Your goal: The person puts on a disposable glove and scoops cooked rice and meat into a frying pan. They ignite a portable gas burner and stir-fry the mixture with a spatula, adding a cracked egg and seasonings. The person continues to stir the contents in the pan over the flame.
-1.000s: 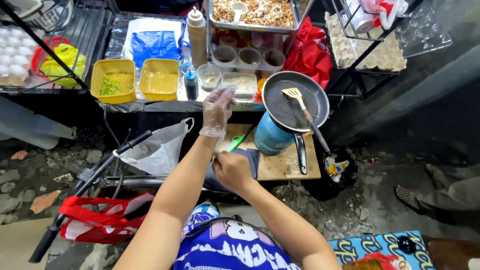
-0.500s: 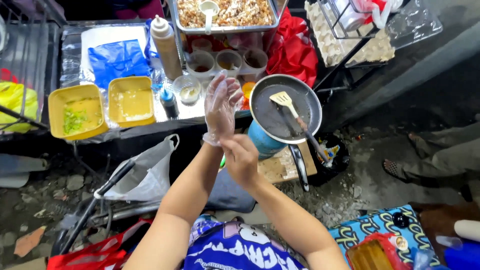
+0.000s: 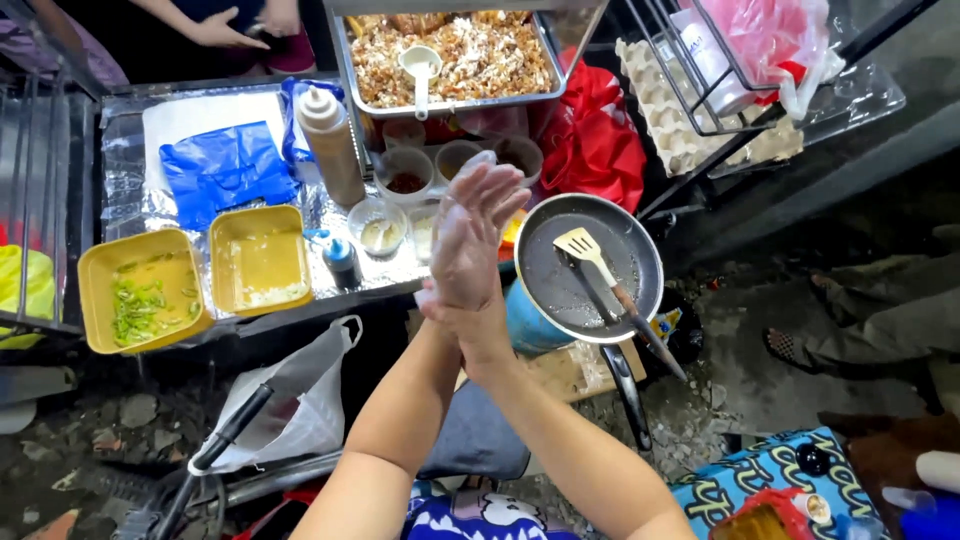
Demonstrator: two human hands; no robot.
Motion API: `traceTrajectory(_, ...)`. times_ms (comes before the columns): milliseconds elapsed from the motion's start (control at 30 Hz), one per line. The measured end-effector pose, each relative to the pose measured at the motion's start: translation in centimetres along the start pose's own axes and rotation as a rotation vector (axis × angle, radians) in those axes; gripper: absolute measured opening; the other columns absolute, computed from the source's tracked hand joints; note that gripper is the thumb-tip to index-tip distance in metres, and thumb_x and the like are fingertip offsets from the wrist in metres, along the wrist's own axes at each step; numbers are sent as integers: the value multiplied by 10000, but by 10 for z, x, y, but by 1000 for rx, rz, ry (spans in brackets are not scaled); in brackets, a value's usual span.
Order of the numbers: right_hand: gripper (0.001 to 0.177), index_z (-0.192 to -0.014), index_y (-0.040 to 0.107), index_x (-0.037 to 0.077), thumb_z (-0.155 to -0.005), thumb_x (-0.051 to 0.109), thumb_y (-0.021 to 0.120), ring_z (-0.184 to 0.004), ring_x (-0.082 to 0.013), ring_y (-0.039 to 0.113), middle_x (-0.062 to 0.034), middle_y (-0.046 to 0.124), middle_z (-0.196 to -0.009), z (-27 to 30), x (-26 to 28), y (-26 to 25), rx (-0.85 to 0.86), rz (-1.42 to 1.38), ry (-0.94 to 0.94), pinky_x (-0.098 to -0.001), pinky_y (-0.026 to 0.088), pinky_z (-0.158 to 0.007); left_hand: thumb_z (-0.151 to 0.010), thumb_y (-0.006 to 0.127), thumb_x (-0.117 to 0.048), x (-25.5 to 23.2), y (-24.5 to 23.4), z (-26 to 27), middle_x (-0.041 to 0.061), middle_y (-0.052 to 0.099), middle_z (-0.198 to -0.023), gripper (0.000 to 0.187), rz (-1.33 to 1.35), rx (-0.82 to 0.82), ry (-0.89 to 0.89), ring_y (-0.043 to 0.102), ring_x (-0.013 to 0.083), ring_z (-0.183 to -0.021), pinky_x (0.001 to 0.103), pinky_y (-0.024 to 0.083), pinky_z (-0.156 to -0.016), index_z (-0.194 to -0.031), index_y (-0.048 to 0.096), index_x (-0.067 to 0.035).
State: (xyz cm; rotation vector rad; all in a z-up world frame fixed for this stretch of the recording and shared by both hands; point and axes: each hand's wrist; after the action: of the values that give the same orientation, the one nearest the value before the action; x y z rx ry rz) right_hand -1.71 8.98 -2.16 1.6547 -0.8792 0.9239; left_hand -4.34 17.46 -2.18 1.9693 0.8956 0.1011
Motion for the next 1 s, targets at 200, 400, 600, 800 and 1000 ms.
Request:
traceTrajectory(200,979,-1496,440,1,-643,-58,917,-1236,-225,560,-110,557,-1394,9,-51,-16,-181,125,220,-401,486,-1046,-985,498,-259,-2,-13,-12,340,577,-1379,516,-170,135,-12,579,471,-1311,613,440,-1141,-1430,542,-1)
traceTrajectory(400,968,-1359,594,98,-491,-74,989,-961,-136,684,-90,719,-1142,-4,-103,-71,135,31,298,-355,580,-822,-838,770,-169,-24,-8,-28,333,607,-1282,576,-385,212,187,636,409,-1242,496,517,-1089,-1298,578,118)
traceTrajectory(600,1351,-1613,247,202,-506,139,1017,-1290,-272,580,-121,512,-1494,-24,-58,-24,128,-389,162,-449,525,-1032,-865,791,-183,-16,2,-32,258,628,-1279,511,-472,170,219,599,326,-1311,416,513,-1090,-1255,621,100)
traceTrajectory(800,580,-1195,622,-23,-679,-39,887,-901,-188,718,-105,674,-1048,-25,-64,-6,-382,101,257,-360,586,-889,-824,771,-242,-18,-7,-45,231,720,-1112,453,-1078,556,788,731,423,-973,539,597,-890,-1200,724,6)
traceTrajectory(1000,1489,-1642,74,66,-534,271,1049,-1171,-269,517,-190,459,-1349,-5,-15,-15,-118,430,351,-426,464,-1055,-937,726,-181,-8,-78,-109,223,651,-890,295,-1523,331,757,667,422,-764,541,543,-620,-1202,716,-51)
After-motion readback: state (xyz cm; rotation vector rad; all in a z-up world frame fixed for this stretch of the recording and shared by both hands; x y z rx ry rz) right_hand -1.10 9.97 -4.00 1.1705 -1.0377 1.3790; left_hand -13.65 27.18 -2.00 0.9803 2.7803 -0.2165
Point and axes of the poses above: each hand's wrist, its own z-axis away from the middle knuckle, its own y-axis out of the palm, x = y × z
